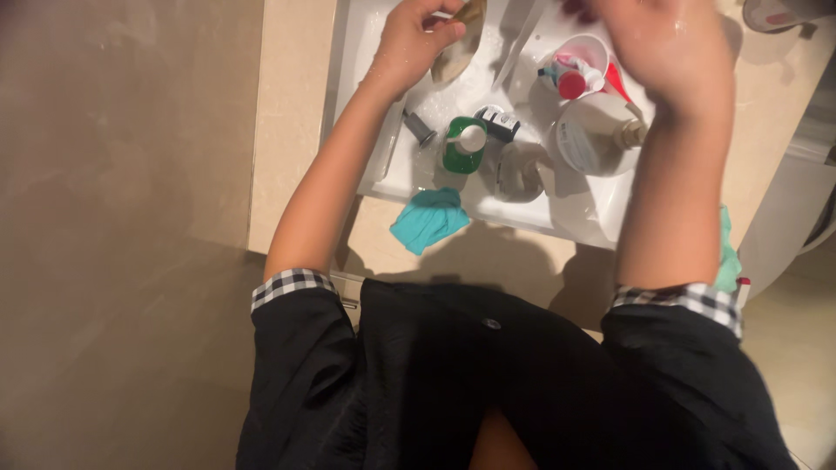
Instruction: The person washes several bathroom items in a sink using a cloth and a brush. They scrub a soap dispenser, a small container, and a cup under running water, then wipe the sink basin.
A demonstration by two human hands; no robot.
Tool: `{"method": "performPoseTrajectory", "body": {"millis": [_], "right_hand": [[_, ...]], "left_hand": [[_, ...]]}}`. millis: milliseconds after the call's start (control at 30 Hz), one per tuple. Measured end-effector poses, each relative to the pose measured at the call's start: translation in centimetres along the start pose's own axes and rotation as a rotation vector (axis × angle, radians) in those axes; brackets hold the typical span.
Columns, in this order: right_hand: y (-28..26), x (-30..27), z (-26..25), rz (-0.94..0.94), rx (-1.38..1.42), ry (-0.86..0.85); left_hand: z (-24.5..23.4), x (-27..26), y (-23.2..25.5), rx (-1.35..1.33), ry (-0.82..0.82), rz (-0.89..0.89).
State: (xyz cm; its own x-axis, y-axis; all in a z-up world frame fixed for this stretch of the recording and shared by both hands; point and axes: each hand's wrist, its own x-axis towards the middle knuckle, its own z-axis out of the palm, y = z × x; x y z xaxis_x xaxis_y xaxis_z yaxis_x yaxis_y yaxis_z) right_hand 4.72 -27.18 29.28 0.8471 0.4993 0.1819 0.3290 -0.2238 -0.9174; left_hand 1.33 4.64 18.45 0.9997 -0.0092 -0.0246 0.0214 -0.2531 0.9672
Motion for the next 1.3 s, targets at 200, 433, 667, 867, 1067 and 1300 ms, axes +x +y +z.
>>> {"method": "performPoseTrajectory", "body": {"millis": [200, 433, 667, 867, 1067, 1300], "right_hand": [[-3.3, -6.8, 11.7, -0.262, -1.043, 0.228], [-3.7, -14.3, 21.5, -0.479, -0.737, -0.469], [-4.5, -9.8, 19.1, -0.043, -0.084, 0.171], [-4.3, -1.7, 25.6, -0.173, -0.262, 0.35], [1.2, -0.1, 27.0, 0.056, -0.105, 0.392], [1.7, 4.1, 22.1, 0.109, 0.363, 0.139]], "left_hand": [[-0.4, -3.4, 0.2, 0.286, 0.146, 0.174], [-3.1, -4.4, 0.6, 0.16, 0.279, 0.109], [-4.7, -8.8, 2.6, -0.424, 0.325, -0.01], [-1.7, -12.1, 5.1, -0.489, 0.457, 0.049], [-2.8, -16.5, 6.4, -0.565, 0.56, 0.065], [-6.8, -17.2, 6.3, -0.101, 0.365, 0.071]]}}
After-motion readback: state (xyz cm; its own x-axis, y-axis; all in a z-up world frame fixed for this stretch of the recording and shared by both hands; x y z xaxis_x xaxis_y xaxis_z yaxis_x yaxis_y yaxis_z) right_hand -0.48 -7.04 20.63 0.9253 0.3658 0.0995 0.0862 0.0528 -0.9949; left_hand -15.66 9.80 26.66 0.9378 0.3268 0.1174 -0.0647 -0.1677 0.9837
